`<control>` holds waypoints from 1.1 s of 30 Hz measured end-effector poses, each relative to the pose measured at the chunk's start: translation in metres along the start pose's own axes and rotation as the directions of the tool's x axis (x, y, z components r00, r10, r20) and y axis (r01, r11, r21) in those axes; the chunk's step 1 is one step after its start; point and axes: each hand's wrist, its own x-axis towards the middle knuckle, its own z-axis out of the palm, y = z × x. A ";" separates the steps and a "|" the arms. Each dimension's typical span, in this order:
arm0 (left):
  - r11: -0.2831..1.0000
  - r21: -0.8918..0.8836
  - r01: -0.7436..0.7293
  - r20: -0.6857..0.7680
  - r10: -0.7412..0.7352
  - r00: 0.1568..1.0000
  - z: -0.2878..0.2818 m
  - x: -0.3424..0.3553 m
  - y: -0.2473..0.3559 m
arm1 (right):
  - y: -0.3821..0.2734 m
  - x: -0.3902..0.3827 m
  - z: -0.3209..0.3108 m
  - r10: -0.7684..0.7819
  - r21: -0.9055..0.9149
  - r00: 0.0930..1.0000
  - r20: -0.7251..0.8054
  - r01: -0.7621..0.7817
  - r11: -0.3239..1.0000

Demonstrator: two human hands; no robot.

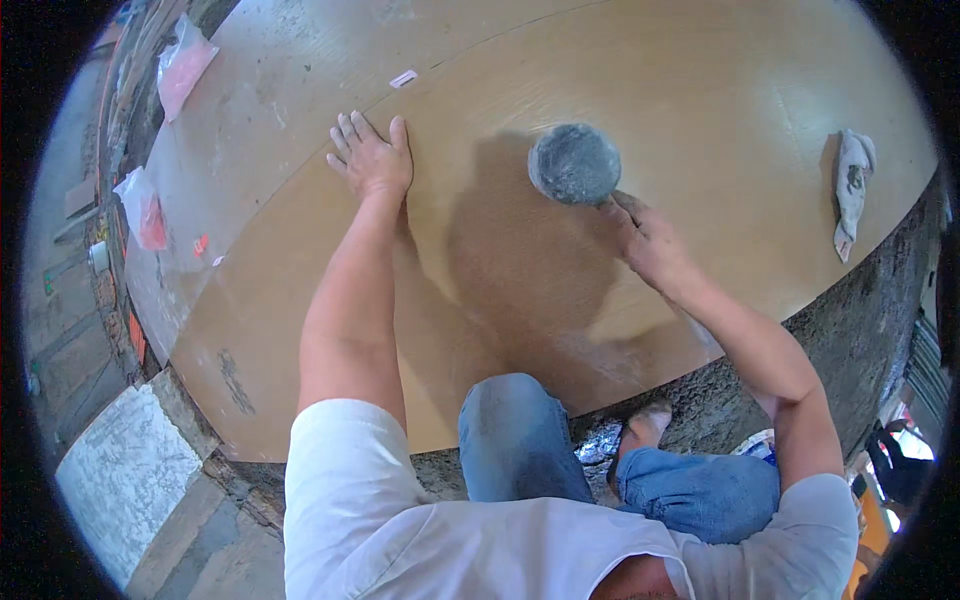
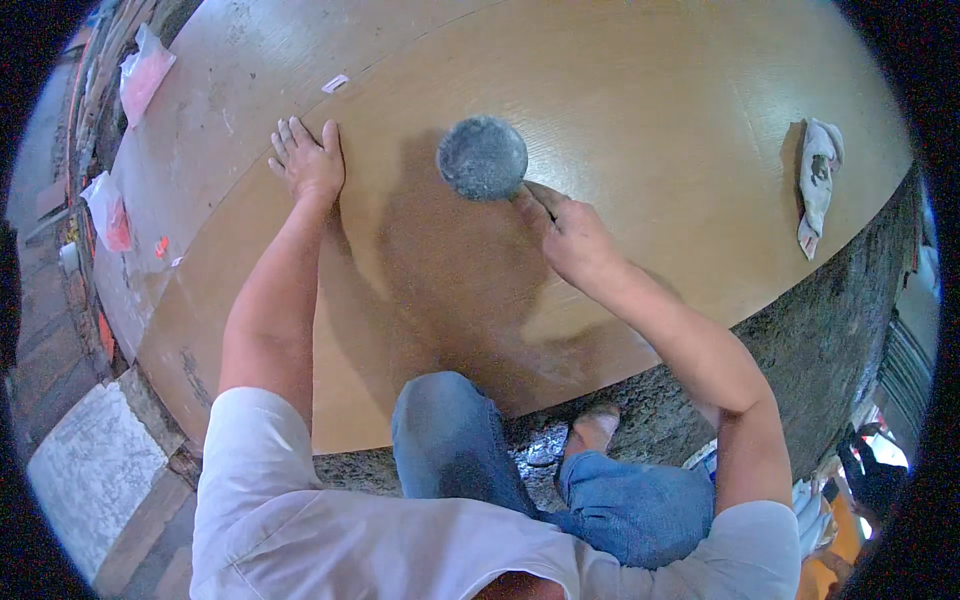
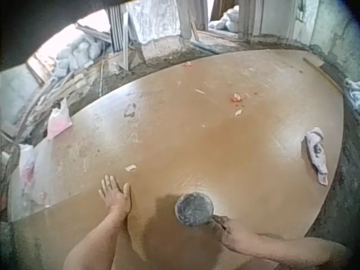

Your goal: Laying floor tiles and using a rubber mallet to level them.

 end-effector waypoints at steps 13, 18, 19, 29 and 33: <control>0.968 -0.245 -0.055 0.053 0.070 0.996 0.029 0.023 -0.050 | 0.007 0.039 0.015 0.187 -0.017 0.978 0.092 -0.186 0.982; 0.980 0.192 -0.057 -0.084 0.074 0.994 0.036 0.025 -0.032 | 0.020 -0.006 -0.013 0.059 0.072 0.991 -0.116 -0.051 0.996; 0.981 0.179 -0.077 -0.080 0.092 0.992 0.036 0.024 -0.029 | 0.020 -0.017 -0.022 0.087 0.108 0.982 -0.167 -0.069 0.992; 0.922 0.260 -0.287 0.025 0.290 0.957 0.044 -0.181 0.045 | 0.058 -0.020 -0.030 0.190 0.107 0.976 -0.109 -0.179 0.978; 0.927 0.101 -0.361 0.118 0.349 0.930 0.001 -0.257 0.093 | 0.069 -0.043 -0.046 0.182 0.140 0.975 -0.125 -0.165 0.976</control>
